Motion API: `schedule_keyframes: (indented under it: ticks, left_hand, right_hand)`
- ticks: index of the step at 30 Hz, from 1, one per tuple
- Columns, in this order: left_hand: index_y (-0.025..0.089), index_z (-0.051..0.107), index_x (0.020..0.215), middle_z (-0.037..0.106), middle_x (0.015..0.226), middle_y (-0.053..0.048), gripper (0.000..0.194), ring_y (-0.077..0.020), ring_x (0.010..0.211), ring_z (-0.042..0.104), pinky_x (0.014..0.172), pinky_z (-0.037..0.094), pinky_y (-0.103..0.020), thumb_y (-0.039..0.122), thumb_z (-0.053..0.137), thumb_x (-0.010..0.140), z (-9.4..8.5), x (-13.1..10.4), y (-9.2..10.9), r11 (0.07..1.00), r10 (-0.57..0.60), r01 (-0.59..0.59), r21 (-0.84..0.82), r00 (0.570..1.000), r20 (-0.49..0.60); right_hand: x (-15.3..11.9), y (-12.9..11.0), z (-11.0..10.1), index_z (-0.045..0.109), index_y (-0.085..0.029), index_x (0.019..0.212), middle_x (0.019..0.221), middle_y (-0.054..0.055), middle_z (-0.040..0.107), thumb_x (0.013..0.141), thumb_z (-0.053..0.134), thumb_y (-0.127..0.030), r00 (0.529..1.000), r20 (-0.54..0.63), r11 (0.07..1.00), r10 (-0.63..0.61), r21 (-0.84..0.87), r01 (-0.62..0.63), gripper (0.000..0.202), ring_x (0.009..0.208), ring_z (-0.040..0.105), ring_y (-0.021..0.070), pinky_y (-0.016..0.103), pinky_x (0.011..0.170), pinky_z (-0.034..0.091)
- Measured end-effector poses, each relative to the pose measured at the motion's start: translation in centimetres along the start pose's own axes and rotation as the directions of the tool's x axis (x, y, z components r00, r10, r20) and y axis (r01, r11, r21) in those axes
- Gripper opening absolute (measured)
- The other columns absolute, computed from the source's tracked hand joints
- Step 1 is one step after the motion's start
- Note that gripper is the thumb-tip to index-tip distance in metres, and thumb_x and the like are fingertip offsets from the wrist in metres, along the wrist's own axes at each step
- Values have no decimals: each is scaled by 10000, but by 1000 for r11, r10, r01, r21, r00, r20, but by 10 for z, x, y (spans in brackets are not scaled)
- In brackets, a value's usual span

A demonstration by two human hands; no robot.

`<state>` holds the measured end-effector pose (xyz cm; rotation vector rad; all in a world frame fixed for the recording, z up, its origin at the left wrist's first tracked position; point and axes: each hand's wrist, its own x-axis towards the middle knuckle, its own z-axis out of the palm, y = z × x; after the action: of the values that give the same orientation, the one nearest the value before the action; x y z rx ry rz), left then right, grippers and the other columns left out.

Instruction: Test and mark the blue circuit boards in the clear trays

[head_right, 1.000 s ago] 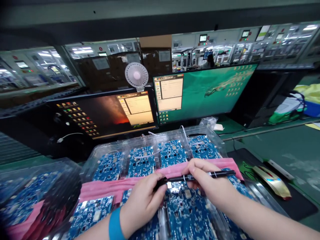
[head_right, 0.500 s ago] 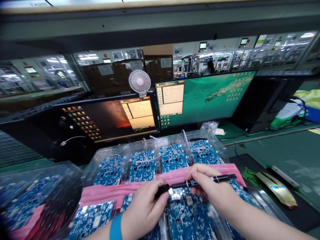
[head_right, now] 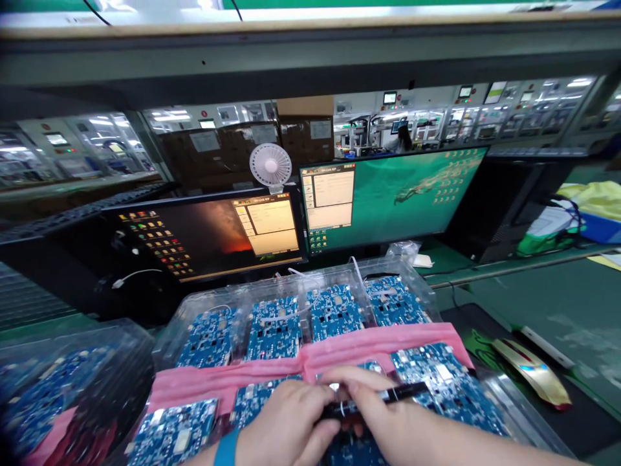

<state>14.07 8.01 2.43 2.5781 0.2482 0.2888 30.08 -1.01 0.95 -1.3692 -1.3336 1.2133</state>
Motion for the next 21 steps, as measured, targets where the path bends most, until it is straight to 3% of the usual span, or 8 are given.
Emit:
schedule_keyframes:
  ticks: [4, 6, 8, 10, 12, 13, 16, 21]
  left_hand:
    - [183, 429, 1068, 594, 1011, -51, 270, -196, 873, 573, 743, 452, -325, 200, 398, 800, 1, 2, 5, 997, -56, 48, -59, 988, -145]
    - [178, 418, 1065, 590, 996, -64, 255, -208, 851, 572, 710, 459, -345, 224, 373, 819, 0, 4, 6, 986, -163, 156, -56, 972, -171]
    - [174, 422, 1053, 603, 915, -74, 243, -217, 774, 577, 636, 464, -352, 256, 324, 847, -3, 7, 4, 956, -293, 295, -15, 943, -156]
    - [171, 433, 1034, 606, 837, -77, 247, -221, 718, 574, 580, 455, -341, 265, 283, 861, -5, 8, 1, 915, -390, 400, 55, 911, -131]
    - [169, 442, 1015, 603, 805, -78, 240, -225, 698, 574, 563, 446, -336, 263, 285, 859, -6, 9, -2, 890, -425, 437, 130, 899, -109]
    - [169, 444, 1006, 602, 802, -78, 233, -229, 695, 574, 563, 444, -337, 262, 292, 855, -5, 9, -3, 885, -424, 436, 164, 900, -105]
    - [172, 450, 983, 603, 792, -74, 218, -234, 679, 578, 556, 444, -338, 263, 302, 851, -3, 8, -2, 886, -395, 405, 225, 914, -87]
    - [173, 453, 963, 607, 810, -72, 210, -248, 691, 580, 560, 460, -365, 268, 302, 852, -3, 6, 2, 896, -361, 365, 252, 930, -64]
  right_hand:
    - [3, -27, -20, 483, -250, 1179, 1126, 22, 489, 887, 318, -373, 1000, 7, 957, -5, -290, 6, 357, 1028, 431, 197, 314, 879, 345]
    - [7, -35, -39, 469, -257, 1181, 1028, 11, 547, 815, 486, -357, 996, 73, 911, 53, -411, -19, 379, 940, 492, 198, 279, 795, 393]
    - [13, -31, -62, 548, -230, 1049, 833, -1, 598, 752, 567, -314, 991, 63, 840, 116, -539, -64, 309, 741, 551, 181, 231, 607, 414]
    - [21, -18, -86, 598, -197, 822, 671, -1, 589, 778, 518, -300, 983, -138, 698, 118, -693, -181, 138, 604, 545, 165, 222, 495, 362]
    - [32, -1, -107, 594, -187, 736, 668, 12, 591, 801, 484, -299, 919, -392, 517, 36, -780, -353, 169, 588, 541, 167, 234, 497, 345]
    - [37, 7, -115, 595, -182, 757, 705, 24, 598, 802, 481, -276, 895, -445, 477, 8, -785, -395, 154, 617, 548, 176, 241, 520, 350]
    - [52, 24, -125, 583, -164, 846, 830, 56, 601, 796, 489, -237, 870, -491, 433, -47, -795, -426, 129, 744, 556, 205, 254, 593, 362]
    - [64, 36, -113, 573, -176, 853, 800, 62, 599, 824, 467, -303, 847, -522, 389, -100, -804, -449, 168, 773, 560, 232, 272, 602, 361]
